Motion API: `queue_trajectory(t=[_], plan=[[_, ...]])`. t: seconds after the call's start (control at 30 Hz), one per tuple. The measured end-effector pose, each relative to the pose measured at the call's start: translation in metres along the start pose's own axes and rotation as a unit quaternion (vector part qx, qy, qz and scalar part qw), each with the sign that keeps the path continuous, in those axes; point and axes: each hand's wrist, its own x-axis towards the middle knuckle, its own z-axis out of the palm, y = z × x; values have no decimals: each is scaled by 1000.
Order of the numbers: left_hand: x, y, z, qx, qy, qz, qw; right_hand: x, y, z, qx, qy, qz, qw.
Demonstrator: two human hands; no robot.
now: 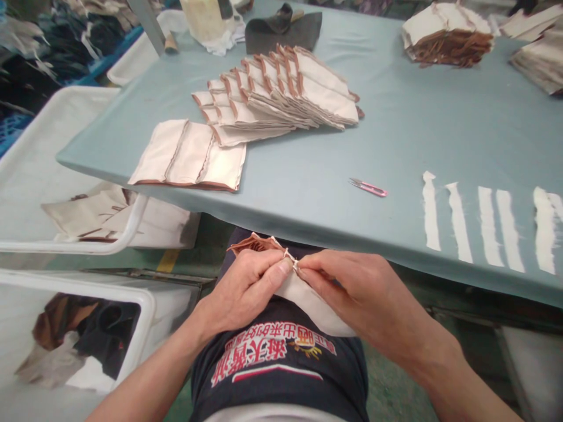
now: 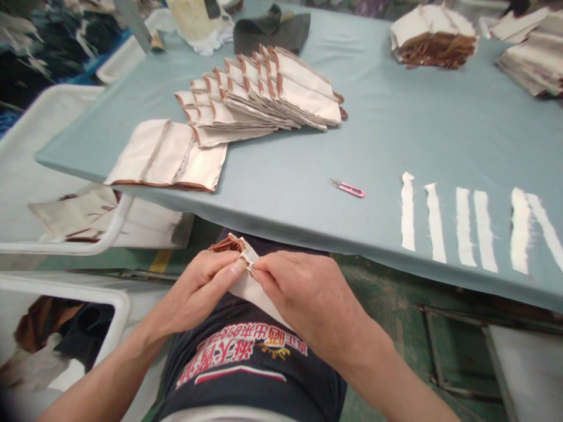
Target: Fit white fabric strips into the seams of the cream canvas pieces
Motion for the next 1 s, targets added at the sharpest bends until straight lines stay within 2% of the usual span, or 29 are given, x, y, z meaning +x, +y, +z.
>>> queue_trajectory(t=[0.33,0.57,0.77,1.0], plan=[[0,4,1,58,11,15,998,0,-10,1,-183,14,-43,982],[0,-1,0,12,-2,8,1000,4,-9,-2,-154,-7,-34,987],[-1,-3,-1,32,-13,8,999,9,-9,1,-151,-18,-4,988],[-2,-9,1,45,-4,-4,999,16,-4,11,-16,-17,72,997]])
